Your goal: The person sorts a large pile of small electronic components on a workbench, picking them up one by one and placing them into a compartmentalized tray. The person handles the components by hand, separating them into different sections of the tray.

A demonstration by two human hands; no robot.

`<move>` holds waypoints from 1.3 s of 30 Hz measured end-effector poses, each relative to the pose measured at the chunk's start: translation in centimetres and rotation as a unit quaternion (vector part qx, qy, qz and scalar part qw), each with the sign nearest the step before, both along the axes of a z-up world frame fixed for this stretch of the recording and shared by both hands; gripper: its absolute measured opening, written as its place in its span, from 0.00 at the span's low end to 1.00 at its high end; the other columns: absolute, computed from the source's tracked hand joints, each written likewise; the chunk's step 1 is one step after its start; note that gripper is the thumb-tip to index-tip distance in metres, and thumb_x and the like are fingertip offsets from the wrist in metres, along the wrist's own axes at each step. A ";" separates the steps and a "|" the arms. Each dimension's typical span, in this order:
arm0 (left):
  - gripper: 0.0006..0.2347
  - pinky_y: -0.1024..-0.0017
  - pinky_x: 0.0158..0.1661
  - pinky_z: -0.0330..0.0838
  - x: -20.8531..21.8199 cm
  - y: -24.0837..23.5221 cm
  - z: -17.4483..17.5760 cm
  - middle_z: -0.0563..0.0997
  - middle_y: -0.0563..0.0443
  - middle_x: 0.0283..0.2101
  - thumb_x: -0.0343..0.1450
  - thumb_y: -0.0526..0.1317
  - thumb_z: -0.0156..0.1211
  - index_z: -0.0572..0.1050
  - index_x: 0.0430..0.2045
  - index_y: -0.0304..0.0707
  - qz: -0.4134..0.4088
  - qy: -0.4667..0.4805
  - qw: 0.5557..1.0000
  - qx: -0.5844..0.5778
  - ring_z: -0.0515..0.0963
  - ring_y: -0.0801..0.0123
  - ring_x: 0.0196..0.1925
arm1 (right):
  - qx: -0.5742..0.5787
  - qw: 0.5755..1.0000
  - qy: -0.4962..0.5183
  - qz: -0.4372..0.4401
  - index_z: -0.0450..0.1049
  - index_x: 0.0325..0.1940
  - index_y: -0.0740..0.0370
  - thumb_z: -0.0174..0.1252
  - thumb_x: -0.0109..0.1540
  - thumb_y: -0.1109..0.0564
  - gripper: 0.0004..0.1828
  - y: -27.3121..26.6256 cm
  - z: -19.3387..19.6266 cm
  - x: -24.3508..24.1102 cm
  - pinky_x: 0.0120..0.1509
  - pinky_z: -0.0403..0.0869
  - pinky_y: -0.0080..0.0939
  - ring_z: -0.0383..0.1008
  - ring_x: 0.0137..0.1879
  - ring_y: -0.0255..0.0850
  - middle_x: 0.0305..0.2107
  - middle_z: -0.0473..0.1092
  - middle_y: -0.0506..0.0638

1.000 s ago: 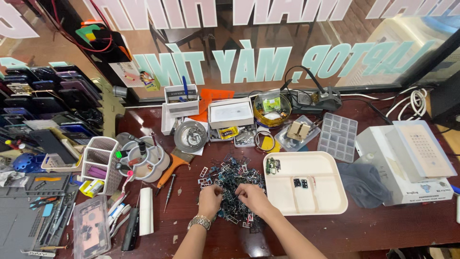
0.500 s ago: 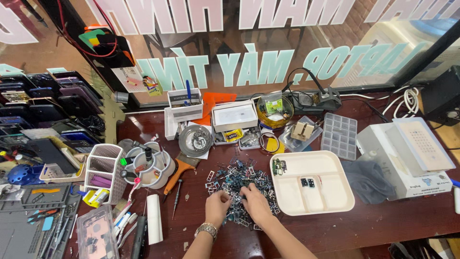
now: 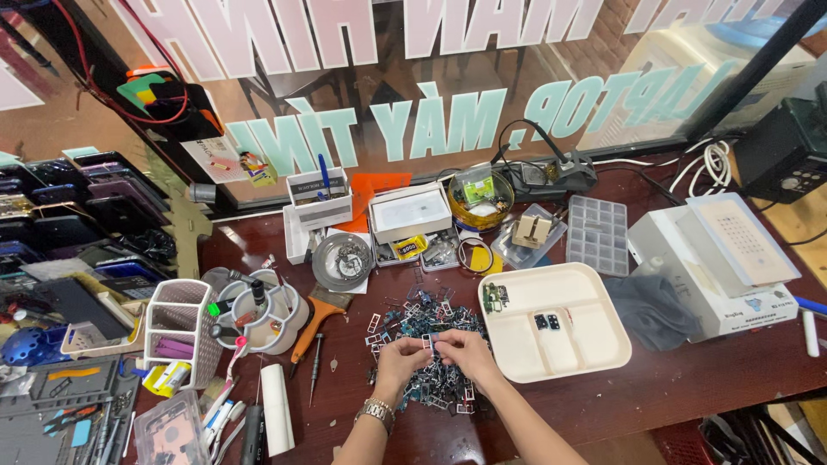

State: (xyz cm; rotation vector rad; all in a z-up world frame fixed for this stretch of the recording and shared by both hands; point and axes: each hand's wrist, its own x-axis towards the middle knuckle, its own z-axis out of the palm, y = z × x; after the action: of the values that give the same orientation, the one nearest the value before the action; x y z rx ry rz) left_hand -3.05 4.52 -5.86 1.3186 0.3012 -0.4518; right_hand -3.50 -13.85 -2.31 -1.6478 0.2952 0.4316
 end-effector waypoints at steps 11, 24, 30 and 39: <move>0.09 0.73 0.41 0.83 3.1 -5.2 0.1 0.86 0.43 0.38 0.69 0.28 0.63 0.81 0.41 0.21 -0.042 0.009 0.997 -0.061 0.86 0.67 0.36 | 0.053 0.994 -0.052 -0.078 0.82 0.51 0.66 0.63 0.62 0.61 0.13 -4.8 -1.0 0.7 0.40 0.75 0.28 0.74 0.33 0.28 0.30 0.77 0.46; 0.07 0.74 0.36 0.82 3.4 -14.6 1.9 0.86 0.43 0.34 0.68 0.30 0.65 0.83 0.36 0.22 -0.071 -0.037 0.997 0.023 0.85 0.69 0.32 | -0.069 0.990 -0.077 -0.098 0.82 0.51 0.62 0.65 0.59 0.59 0.16 -12.9 -2.1 -0.2 0.37 0.76 0.31 0.75 0.31 0.30 0.30 0.81 0.47; 0.09 0.75 0.31 0.83 3.5 -23.6 2.4 0.87 0.45 0.34 0.68 0.32 0.64 0.81 0.39 0.26 -0.120 -0.070 0.985 0.106 0.85 0.70 0.28 | -0.038 0.975 -0.031 -0.218 0.81 0.50 0.62 0.65 0.59 0.60 0.15 -21.1 -4.1 -1.2 0.38 0.77 0.32 0.76 0.33 0.31 0.30 0.77 0.49; 0.21 0.53 0.46 0.74 2.2 -32.1 1.7 0.83 0.35 0.38 0.69 0.35 0.53 0.72 0.60 0.44 -0.335 -0.215 0.830 0.390 0.82 0.47 0.43 | -0.262 0.937 0.022 -0.231 0.80 0.41 0.61 0.67 0.55 0.60 0.10 -29.0 -3.9 0.2 0.42 0.78 0.39 0.82 0.34 0.39 0.29 0.81 0.51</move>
State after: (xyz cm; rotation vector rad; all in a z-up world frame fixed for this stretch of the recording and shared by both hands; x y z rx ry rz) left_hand -0.81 -27.57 -4.20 2.2986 -0.4387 -0.6251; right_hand -3.26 -42.90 -6.26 -2.0083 0.8693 0.0243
